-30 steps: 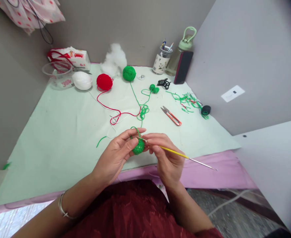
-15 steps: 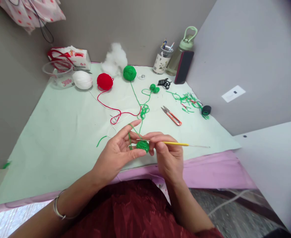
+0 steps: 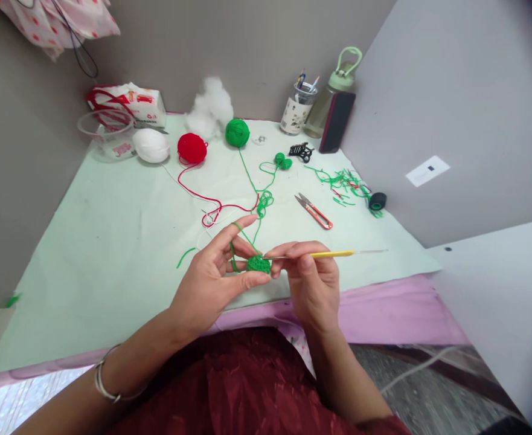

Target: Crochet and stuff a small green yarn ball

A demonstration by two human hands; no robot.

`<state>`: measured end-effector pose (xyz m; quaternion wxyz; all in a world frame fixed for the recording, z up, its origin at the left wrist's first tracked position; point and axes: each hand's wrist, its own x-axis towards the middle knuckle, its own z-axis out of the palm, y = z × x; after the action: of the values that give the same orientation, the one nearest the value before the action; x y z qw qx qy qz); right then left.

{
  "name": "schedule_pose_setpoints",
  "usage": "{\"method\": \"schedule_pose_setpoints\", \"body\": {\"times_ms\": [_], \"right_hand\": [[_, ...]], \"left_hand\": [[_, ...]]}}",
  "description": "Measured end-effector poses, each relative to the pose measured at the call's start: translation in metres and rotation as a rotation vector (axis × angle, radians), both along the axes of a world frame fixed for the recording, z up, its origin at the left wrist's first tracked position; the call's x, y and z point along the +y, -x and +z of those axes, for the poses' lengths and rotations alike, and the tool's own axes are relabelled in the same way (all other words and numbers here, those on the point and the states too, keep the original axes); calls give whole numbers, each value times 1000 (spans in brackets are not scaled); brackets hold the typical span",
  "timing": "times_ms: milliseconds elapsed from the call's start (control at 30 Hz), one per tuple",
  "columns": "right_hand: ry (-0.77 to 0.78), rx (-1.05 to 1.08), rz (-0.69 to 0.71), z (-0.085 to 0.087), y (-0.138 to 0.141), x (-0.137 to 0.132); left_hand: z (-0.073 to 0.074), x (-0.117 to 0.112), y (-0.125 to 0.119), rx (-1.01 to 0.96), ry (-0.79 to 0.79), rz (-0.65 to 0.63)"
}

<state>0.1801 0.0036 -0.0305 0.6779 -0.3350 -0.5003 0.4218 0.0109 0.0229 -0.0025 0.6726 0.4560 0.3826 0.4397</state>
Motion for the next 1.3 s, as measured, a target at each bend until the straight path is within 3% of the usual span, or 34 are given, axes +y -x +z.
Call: {"method": "schedule_pose_setpoints", "body": {"times_ms": [167, 467, 667, 900, 1133, 1300], "right_hand": [[-47, -44, 76, 0, -8, -1], [-288, -444, 4, 8, -18, -9], [-266, -456, 55, 6, -24, -8], [-423, -560, -57, -2, -16, -10], [-266, -461, 39, 7, -22, -7], [-475, -723, -121, 2, -18, -13]], "left_hand": [[0, 0, 2, 14, -8, 1], [-1, -2, 1, 80, 1, 58], [-3, -2, 0, 84, 1, 17], [-8, -6, -3, 185, -113, 136], [-9, -6, -4, 192, -165, 122], [-7, -8, -6, 193, -213, 175]]}}
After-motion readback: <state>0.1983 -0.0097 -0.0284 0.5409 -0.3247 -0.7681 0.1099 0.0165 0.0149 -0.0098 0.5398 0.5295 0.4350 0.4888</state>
